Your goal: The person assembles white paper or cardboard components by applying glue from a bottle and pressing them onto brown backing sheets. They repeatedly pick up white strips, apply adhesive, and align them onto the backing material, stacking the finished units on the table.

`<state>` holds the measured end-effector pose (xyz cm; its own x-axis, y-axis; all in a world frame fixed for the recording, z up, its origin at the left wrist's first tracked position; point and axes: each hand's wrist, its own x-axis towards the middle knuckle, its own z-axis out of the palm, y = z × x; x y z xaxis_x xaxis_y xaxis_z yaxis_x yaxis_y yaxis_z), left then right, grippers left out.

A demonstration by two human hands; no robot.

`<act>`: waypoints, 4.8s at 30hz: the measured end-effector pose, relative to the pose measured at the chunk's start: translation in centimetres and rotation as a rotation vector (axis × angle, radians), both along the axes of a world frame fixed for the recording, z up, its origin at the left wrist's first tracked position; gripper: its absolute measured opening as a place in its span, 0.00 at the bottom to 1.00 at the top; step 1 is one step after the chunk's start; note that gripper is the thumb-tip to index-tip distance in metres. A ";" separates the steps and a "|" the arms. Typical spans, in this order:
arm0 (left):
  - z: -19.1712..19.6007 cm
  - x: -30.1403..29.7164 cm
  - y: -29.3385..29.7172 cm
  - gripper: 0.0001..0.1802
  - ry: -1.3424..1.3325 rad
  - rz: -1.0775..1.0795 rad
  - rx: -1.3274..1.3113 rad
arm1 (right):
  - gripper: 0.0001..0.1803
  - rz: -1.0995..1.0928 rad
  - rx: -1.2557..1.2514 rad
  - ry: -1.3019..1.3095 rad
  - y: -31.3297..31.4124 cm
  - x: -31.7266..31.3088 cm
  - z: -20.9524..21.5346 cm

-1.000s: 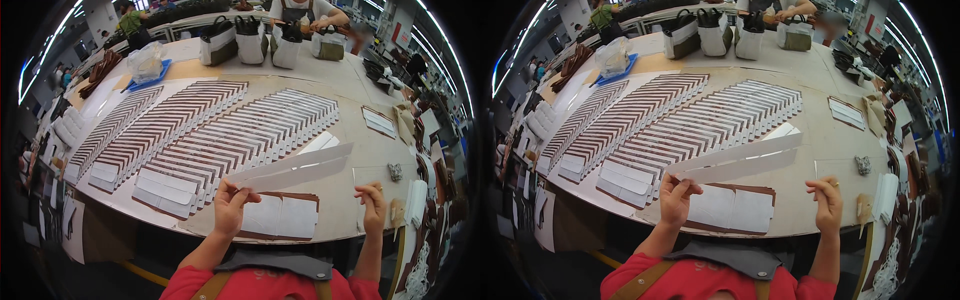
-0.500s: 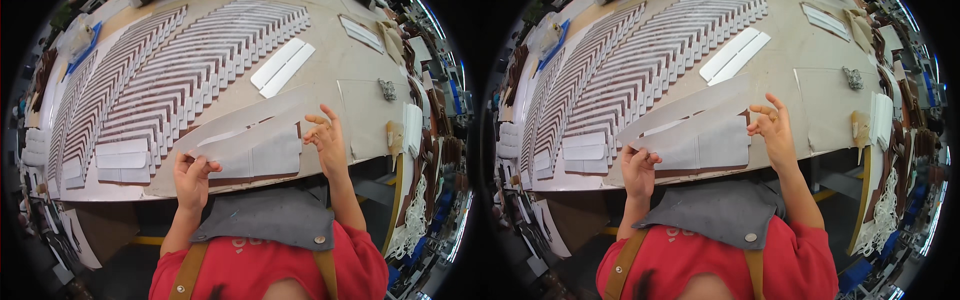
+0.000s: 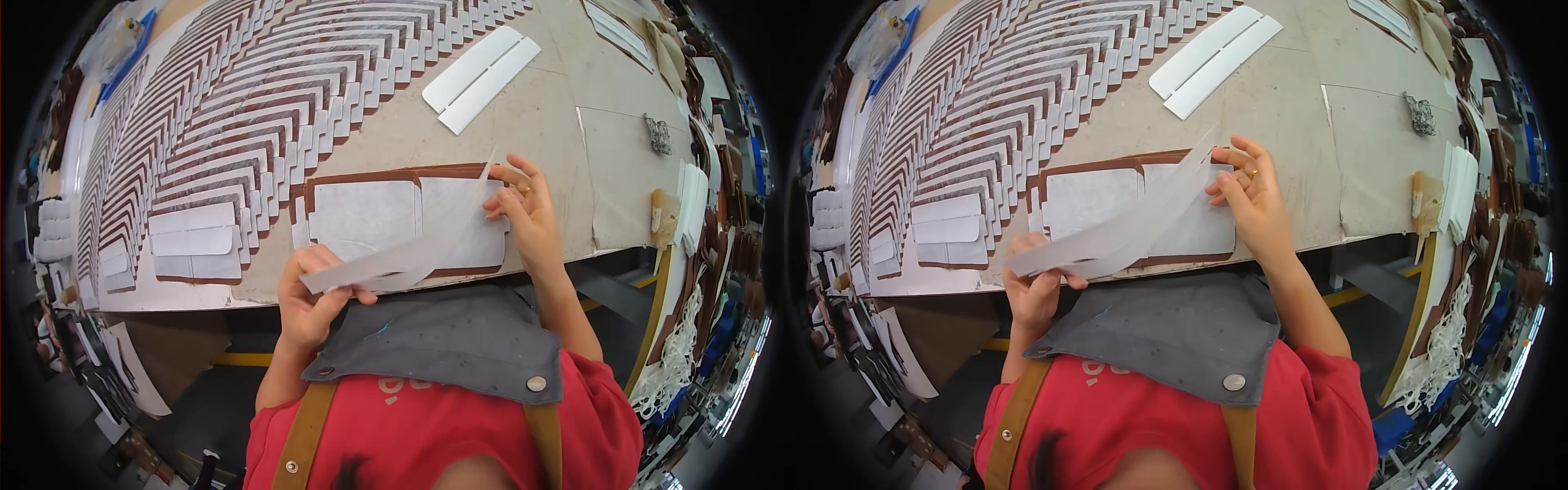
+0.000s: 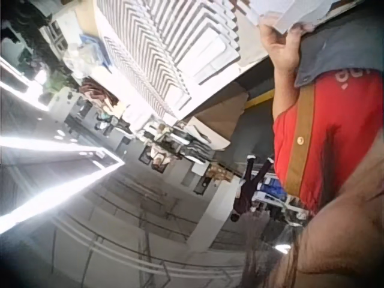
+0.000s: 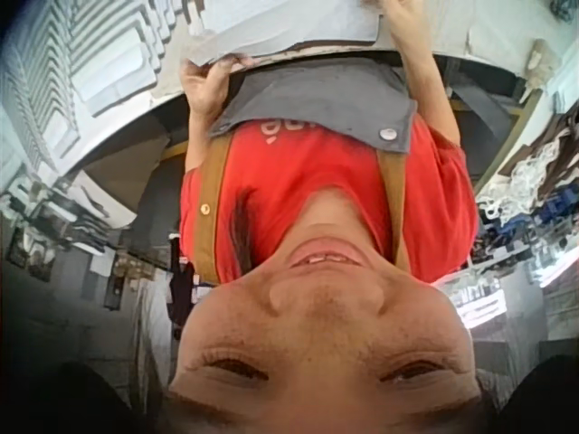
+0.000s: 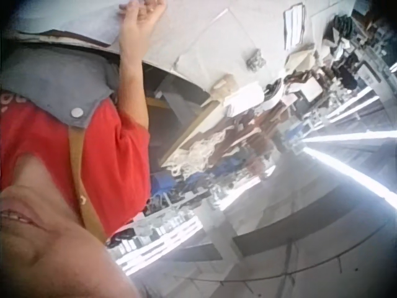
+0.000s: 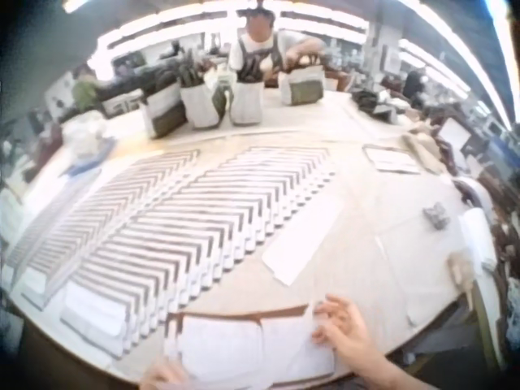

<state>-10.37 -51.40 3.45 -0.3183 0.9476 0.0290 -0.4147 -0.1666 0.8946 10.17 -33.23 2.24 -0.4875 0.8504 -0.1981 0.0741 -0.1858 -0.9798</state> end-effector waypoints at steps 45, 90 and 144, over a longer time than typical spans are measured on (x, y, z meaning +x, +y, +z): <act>-0.8 -1.5 2.2 0.19 0.954 0.164 -0.625 | 0.15 0.072 0.235 -0.402 -2.2 2.3 -0.9; -2.5 -1.2 1.0 0.21 1.120 0.242 -0.536 | 0.15 0.106 0.313 -0.295 -2.2 2.7 -2.5; -2.2 0.4 3.5 0.24 1.455 -0.100 -0.368 | 0.15 0.408 1.055 -0.488 -0.1 -0.3 -1.0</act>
<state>-9.92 -47.86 1.29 -0.1570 0.9875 0.0166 0.8522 0.1270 0.5076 9.85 -33.38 1.28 -0.8223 0.5075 0.2576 0.3417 0.8022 -0.4895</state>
